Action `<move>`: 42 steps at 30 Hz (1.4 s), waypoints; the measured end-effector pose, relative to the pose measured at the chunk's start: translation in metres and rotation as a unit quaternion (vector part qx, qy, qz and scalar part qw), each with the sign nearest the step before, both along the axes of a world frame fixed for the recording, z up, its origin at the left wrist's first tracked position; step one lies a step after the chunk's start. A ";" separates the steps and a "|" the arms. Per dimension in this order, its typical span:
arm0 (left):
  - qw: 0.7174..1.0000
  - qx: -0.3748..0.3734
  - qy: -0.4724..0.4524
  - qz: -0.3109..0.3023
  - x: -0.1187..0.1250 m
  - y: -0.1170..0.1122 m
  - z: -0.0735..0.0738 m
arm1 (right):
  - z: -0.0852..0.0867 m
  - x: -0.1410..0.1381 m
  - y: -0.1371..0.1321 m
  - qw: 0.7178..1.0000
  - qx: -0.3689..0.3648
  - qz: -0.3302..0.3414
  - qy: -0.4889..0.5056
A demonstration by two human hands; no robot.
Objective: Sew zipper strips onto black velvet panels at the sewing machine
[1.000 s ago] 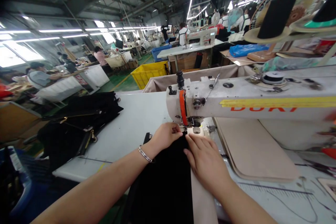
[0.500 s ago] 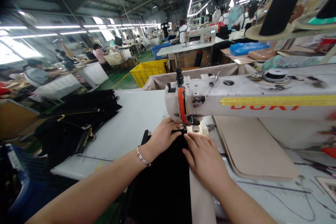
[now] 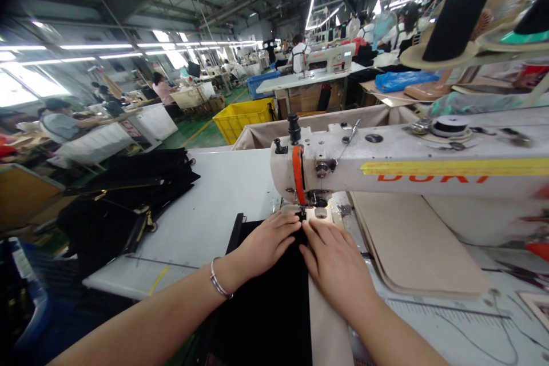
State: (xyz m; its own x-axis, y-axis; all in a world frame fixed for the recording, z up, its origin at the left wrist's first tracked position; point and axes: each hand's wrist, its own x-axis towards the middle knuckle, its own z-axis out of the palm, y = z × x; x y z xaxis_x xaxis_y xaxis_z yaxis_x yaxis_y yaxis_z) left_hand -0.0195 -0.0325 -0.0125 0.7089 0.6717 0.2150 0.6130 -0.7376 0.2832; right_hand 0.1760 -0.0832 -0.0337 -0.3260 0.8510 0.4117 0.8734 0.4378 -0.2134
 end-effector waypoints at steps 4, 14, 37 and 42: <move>1.000 -0.018 0.015 0.002 -0.004 -0.007 0.013 | 0.004 0.001 -0.011 1.000 -0.004 0.002 0.004; 0.980 -0.025 0.077 -0.182 -0.050 -0.122 0.036 | 0.000 0.019 -0.119 0.991 0.084 0.092 -0.043; 0.987 -0.024 0.121 -0.102 -0.019 -0.085 0.033 | 0.014 0.016 -0.105 0.989 0.098 0.093 -0.054; 0.986 -0.025 0.103 -0.126 -0.023 -0.098 0.032 | 0.017 0.017 -0.097 0.989 0.100 0.089 -0.058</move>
State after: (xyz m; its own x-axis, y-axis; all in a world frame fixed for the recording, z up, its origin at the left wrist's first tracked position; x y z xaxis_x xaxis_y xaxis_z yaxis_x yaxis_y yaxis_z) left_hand -0.0428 -0.1308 0.0191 0.8796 0.4754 0.0198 0.4611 -0.8619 0.2110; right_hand 0.1928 -0.1800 -0.0171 -0.5185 0.6811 0.5170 0.7924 0.6099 -0.0089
